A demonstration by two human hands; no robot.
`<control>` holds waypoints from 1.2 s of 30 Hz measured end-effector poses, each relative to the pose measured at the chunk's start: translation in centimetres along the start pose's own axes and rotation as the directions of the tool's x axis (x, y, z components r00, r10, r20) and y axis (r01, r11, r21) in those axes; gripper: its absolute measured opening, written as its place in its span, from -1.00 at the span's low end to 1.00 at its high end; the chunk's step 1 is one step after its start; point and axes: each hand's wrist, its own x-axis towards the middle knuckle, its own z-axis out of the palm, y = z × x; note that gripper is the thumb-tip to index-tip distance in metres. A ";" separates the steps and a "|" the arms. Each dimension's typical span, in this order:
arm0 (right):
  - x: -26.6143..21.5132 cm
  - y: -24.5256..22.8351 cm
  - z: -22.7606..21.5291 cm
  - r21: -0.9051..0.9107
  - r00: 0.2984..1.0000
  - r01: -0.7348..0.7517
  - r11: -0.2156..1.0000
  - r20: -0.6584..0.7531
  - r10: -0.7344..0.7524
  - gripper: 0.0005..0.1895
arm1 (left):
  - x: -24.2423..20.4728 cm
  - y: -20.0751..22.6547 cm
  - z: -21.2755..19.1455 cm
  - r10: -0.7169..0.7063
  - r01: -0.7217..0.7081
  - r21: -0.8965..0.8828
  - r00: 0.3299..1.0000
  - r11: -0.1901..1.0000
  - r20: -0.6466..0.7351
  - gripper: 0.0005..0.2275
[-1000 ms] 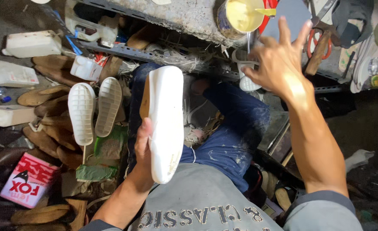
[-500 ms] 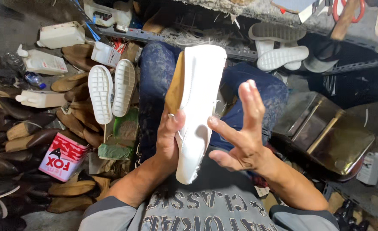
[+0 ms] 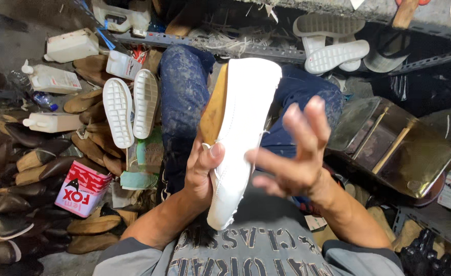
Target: The person sits on the floor and cleans a white shoe by hand, rubbing the upper and sole surfaces. They repeatedly reach for a small bowl of yellow liquid on a nearby shelf to apply it to the shoe. The person also handles a plastic water bottle and a small container of white powder.
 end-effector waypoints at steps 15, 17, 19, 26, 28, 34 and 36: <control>0.7 -0.2 -1.7 -0.045 0.988 -0.135 0.990 0.068 0.138 -0.46 | 0.4 0.2 -0.1 -0.003 0.002 -0.004 0.997 1.000 -0.080 -0.39; 0.1 0.2 -0.9 -0.028 0.983 -0.150 0.988 0.099 0.152 -0.41 | 0.4 0.2 0.0 0.023 -0.024 -0.029 0.998 0.999 -0.054 -0.41; -0.6 0.4 0.2 0.055 0.998 0.028 0.998 0.062 -0.032 -0.50 | 0.4 0.3 0.0 -0.050 0.046 -0.076 0.997 0.996 -0.055 -0.52; 0.6 1.3 -0.2 0.054 0.994 -0.071 0.996 0.082 0.067 -0.48 | 0.7 0.7 1.0 -0.028 0.028 -0.001 0.999 1.000 0.039 -0.55; 0.2 0.8 0.0 0.173 0.995 0.018 0.985 0.093 -0.035 -0.54 | 0.7 0.4 0.5 -0.028 0.030 0.034 0.999 0.999 -0.041 -0.54; -2.3 0.2 0.9 -0.072 0.995 0.085 0.994 0.066 -0.080 -0.42 | 0.7 -0.3 -0.3 0.019 -0.008 0.067 0.988 0.998 -0.154 -0.49; -1.8 -0.7 0.8 -0.062 0.994 0.105 0.993 -0.001 -0.105 -0.54 | 1.0 -0.1 0.1 0.018 -0.009 0.068 0.990 0.998 -0.137 -0.48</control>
